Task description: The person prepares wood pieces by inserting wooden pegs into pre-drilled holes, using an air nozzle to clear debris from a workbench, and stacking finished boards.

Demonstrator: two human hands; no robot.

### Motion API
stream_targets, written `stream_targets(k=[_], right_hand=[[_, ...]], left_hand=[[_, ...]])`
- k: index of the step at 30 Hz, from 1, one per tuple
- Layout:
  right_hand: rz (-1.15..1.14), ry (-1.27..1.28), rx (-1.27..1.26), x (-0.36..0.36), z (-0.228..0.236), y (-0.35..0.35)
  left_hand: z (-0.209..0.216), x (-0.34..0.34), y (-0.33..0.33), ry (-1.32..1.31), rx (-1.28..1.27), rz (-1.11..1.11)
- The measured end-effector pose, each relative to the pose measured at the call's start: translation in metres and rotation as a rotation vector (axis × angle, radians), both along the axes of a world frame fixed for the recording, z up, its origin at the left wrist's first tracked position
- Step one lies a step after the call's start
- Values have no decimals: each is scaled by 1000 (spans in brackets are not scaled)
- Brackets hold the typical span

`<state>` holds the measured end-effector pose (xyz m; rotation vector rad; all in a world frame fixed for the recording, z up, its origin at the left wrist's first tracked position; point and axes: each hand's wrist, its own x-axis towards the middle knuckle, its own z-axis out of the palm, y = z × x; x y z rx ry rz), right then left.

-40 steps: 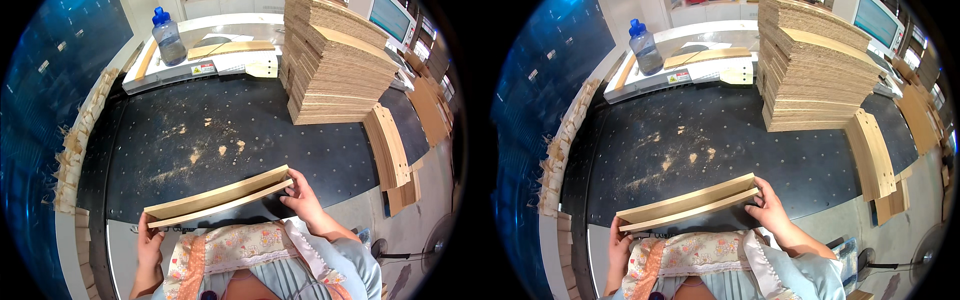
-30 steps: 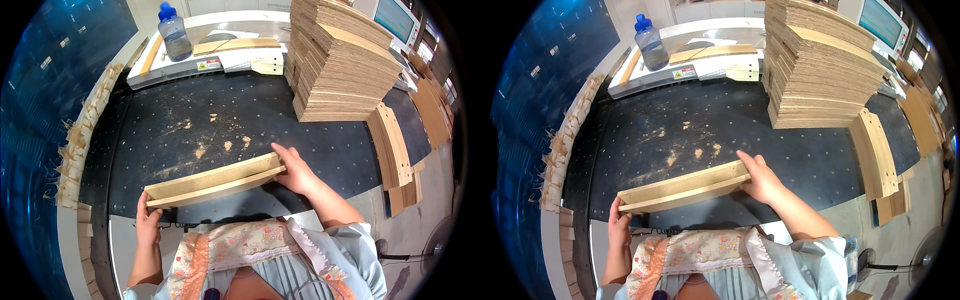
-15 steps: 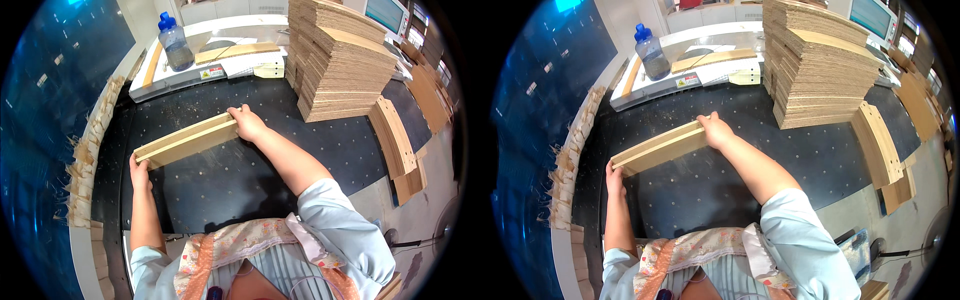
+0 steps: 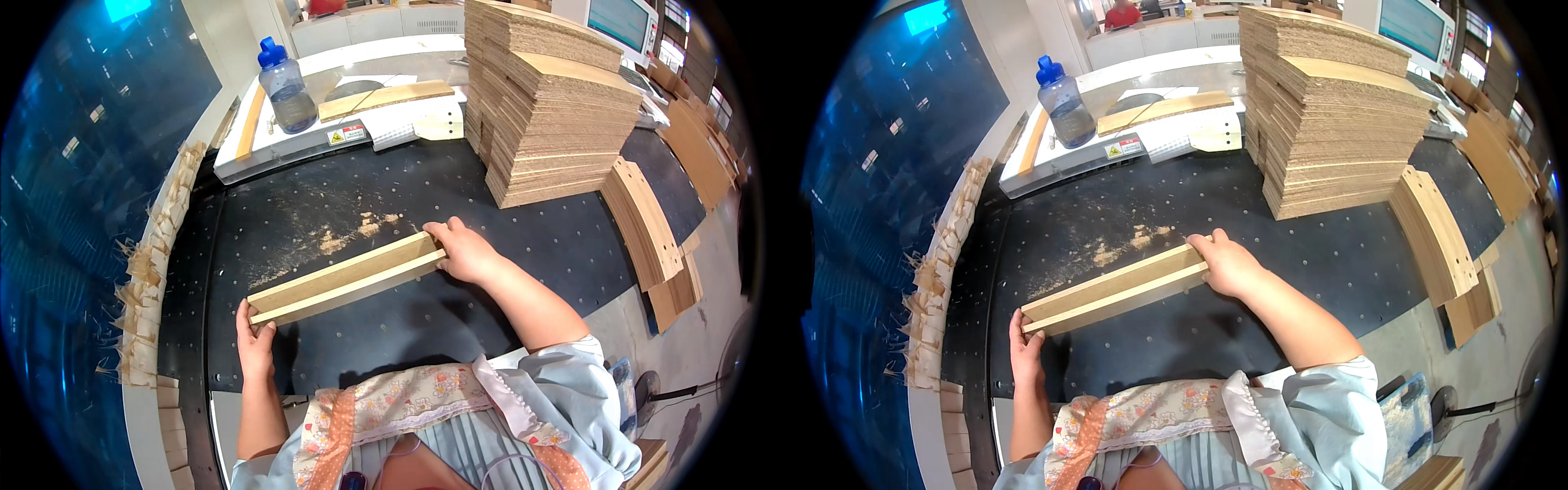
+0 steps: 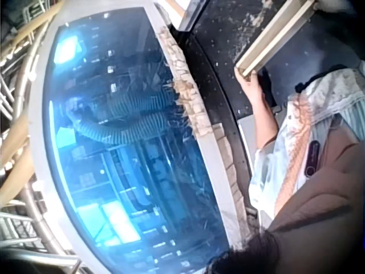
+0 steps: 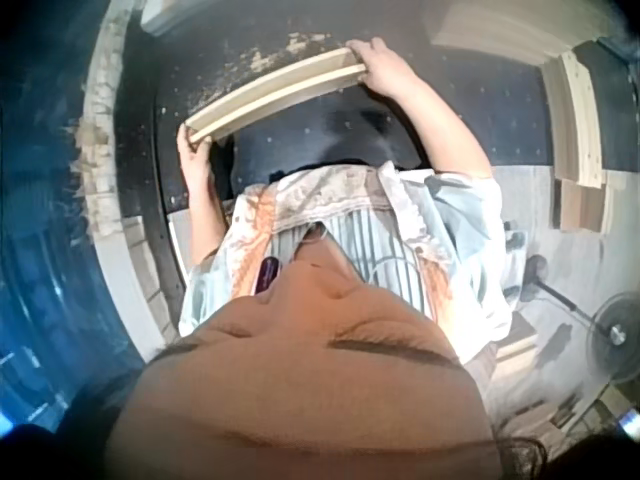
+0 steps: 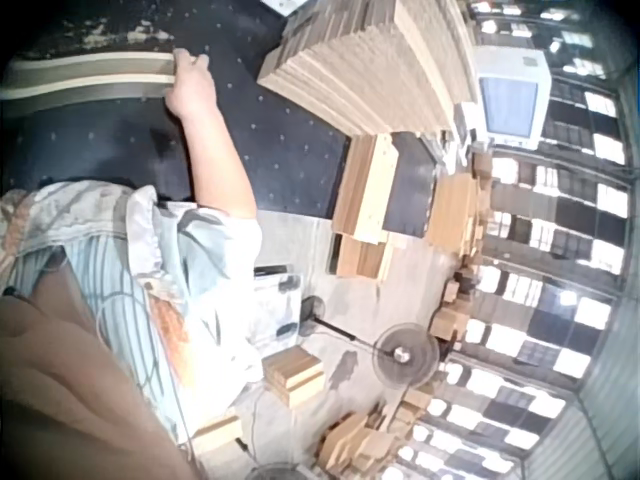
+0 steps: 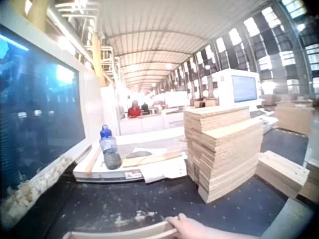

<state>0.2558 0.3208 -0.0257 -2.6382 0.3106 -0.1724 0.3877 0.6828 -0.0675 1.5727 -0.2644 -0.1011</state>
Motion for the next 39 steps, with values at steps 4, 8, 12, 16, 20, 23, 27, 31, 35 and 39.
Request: stream_targets(k=[4,8,12,16,20,23,27,31,35,39], right_hand=[[11,24,-34,-2,4,-2],[24,45,-40,-2,5,-7],[32,-82,-276,-7,15,7],[373,-217,-449,9,8,23],[417,182,-317,36,19,27],[461,58,-357,16,30,28],[502,160,-437,9,22,30],[509,194,-383,16,17,28],[542,86,-485,26,27,43],[303,-627,-719,7,96,52]], left_hand=[[25,-7,-12,-793,775,115],[55,-2,-44,-923,1065,-338],[59,14,-56,-876,1182,-492],[58,25,-68,-816,1261,-584],[64,23,-65,-856,1269,-652],[71,14,-60,-888,1173,-656],[65,-4,-58,-823,1213,-674],[71,-6,-71,-880,1173,-737],[77,-18,-106,-737,1129,-784],[86,-11,-96,-863,731,-366]])
